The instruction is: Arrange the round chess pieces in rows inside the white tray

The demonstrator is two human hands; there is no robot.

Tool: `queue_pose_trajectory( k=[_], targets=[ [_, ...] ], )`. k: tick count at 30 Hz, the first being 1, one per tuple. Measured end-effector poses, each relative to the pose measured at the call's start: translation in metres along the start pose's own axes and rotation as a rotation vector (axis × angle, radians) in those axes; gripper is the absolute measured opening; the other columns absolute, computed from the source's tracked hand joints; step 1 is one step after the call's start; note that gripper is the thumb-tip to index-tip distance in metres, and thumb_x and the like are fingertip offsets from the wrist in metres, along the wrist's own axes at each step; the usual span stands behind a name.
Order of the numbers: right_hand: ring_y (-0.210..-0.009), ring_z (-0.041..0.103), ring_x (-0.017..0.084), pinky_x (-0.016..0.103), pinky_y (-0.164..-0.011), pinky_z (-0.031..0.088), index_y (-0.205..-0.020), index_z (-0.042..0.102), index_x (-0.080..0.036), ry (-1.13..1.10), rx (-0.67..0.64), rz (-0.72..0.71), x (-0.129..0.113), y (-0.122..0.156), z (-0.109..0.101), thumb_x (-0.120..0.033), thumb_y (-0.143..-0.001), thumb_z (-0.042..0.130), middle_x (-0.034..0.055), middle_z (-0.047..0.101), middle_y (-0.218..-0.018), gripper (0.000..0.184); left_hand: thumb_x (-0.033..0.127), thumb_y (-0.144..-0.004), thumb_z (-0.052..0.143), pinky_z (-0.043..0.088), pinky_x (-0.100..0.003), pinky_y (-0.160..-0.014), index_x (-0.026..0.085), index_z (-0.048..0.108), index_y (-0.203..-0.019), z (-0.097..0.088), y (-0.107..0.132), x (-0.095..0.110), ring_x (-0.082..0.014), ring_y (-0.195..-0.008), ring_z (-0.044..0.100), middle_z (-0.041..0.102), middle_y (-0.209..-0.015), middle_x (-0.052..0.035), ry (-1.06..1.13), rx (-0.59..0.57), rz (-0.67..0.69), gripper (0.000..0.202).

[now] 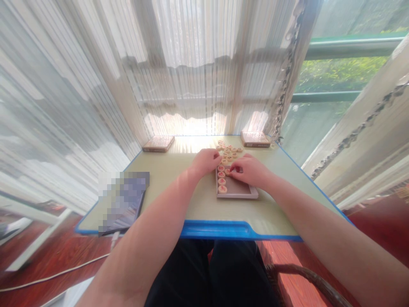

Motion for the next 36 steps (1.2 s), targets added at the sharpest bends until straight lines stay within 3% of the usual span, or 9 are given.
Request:
queue_pose_trajectory(
  k=[19,28,36],
  targets=[
    [-0.081,0.053,0.021,0.031,-0.071,0.040,-0.078,0.071,-0.023,-0.029,0.030,-0.011,0.000,0.000,-0.001,-0.033,-0.077,0.058,0.0035,0.069,-0.074,0.016,0.034,-0.081,0.043,0.037,-0.027,-0.057,0.018,0.065,-0.070,0.001,0.001,0.003,-0.0164,-0.064,0.055,0.065,-0.068,-0.0029,-0.134,-0.059,0.059,0.029],
    [-0.084,0.054,0.021,0.031,-0.073,0.041,-0.080,0.071,-0.023,-0.029,0.005,0.015,0.001,0.001,-0.003,-0.036,-0.078,0.057,0.0034,0.069,-0.076,0.019,0.035,-0.081,0.043,0.036,-0.026,-0.055,0.019,0.063,-0.067,-0.002,0.007,0.019,-0.0175,-0.065,0.056,0.064,-0.069,-0.0042,-0.252,-0.207,0.109,0.029],
    [-0.084,0.055,0.021,0.031,-0.074,0.041,-0.079,0.071,-0.023,-0.040,0.015,0.011,0.001,0.000,-0.003,-0.035,-0.078,0.056,0.0030,0.069,-0.076,0.019,0.036,-0.082,0.044,0.036,-0.025,-0.055,0.018,0.063,-0.068,0.000,0.006,0.014,-0.0160,-0.063,0.055,0.064,-0.069,-0.0034,-0.218,-0.198,0.110,0.029]
  ],
)
Point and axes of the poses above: each hand's wrist, its own y-axis away from the middle knuckle, its own z-axis out of the palm, x = y × z, the point moved 2 cm from there along -y, towards the middle knuckle
